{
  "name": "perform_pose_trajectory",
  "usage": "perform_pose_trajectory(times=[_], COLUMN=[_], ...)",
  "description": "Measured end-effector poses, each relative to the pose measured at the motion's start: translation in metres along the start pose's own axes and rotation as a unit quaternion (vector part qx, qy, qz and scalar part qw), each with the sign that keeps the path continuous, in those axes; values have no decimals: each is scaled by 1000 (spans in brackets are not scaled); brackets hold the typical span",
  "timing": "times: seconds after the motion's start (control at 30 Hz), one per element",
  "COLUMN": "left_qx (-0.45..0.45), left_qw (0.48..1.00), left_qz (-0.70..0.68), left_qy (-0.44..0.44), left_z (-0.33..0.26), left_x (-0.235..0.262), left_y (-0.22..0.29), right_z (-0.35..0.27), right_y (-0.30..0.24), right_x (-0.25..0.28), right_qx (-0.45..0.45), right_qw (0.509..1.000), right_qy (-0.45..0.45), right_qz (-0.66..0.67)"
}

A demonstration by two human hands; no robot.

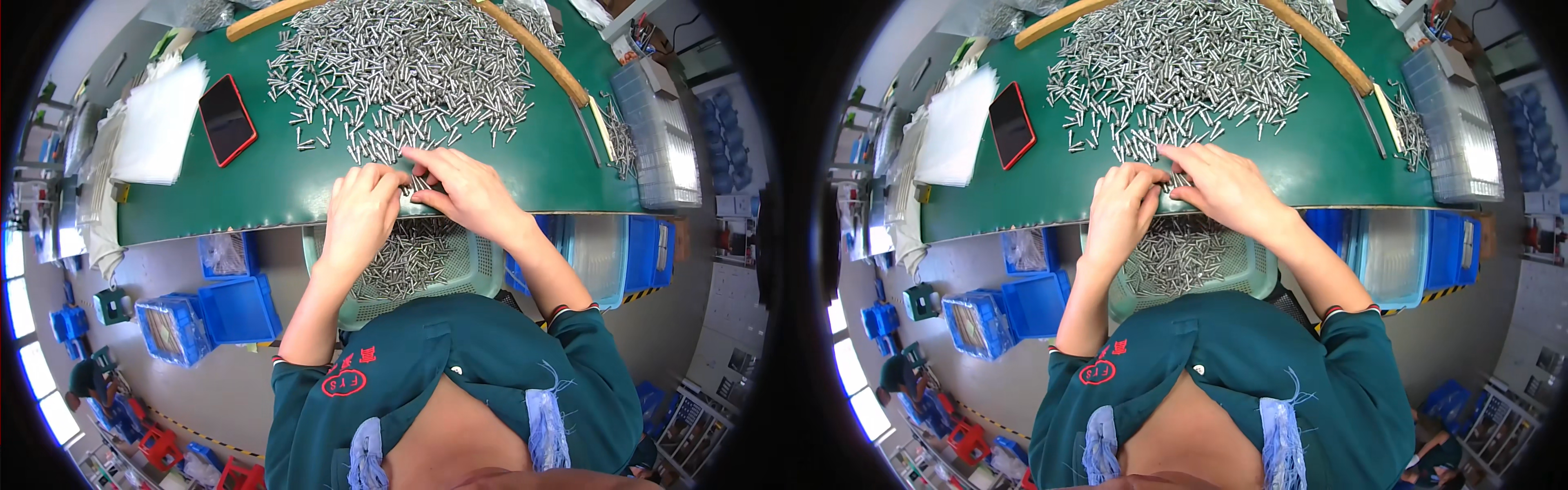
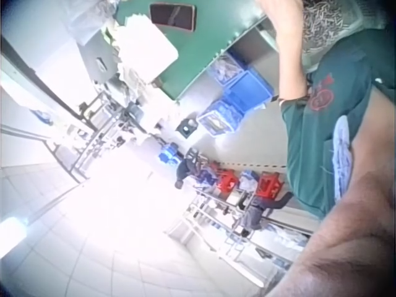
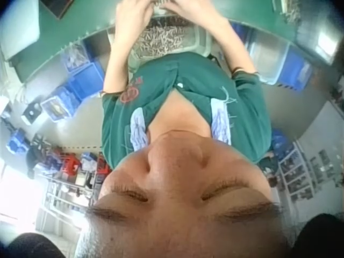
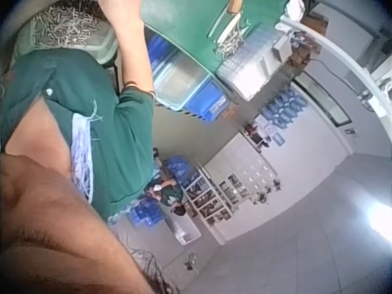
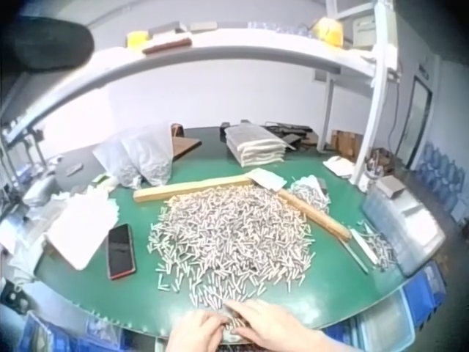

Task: Sorting and inspecting small metal pins at an industrial workbench.

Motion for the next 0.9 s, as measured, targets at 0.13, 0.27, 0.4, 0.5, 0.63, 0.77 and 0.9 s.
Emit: perform_pose_trajectory(times=[0.13, 0.27, 0.4, 0.5, 0.63, 0.77, 0.9], left_qx=[-36, -24, 106, 290, 377, 401, 361], left_qw=[999, 999, 977, 826, 634, 427, 368], left_qz=[-16, -30, -186, -475, -658, -798, -843], left_qy=[-28, -23, 7, -86, -152, -143, -152], left_z=[-1, -4, -16, -35, -52, -46, -48], left_x=[0, 4, 10, 5, -23, -38, -51], left_y=[1, 2, 3, 3, 4, 11, 10], right_z=[-2, -2, -1, 2, -5, -20, -32], right_y=[3, 0, -2, 1, 2, -5, -16], right_x=[0, 1, -7, -5, -1, 0, 1], right_qx=[10, 45, 83, 93, 85, 72, 69], right_qw=[1000, 999, 993, 990, 993, 996, 997], right_qy=[-7, 0, 25, 53, 40, -6, -13], right_qz=[12, -21, -85, -87, -72, -52, -45])
Point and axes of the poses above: each hand's wrist, its own z-axis towards the middle knuckle, its own x-axis out of the back of the hand, y = z × x, the point moved 3 cm from there along z, towards the middle knuckle, and after that the axes turned 3 degrees about -x, right-handed, at the moved point
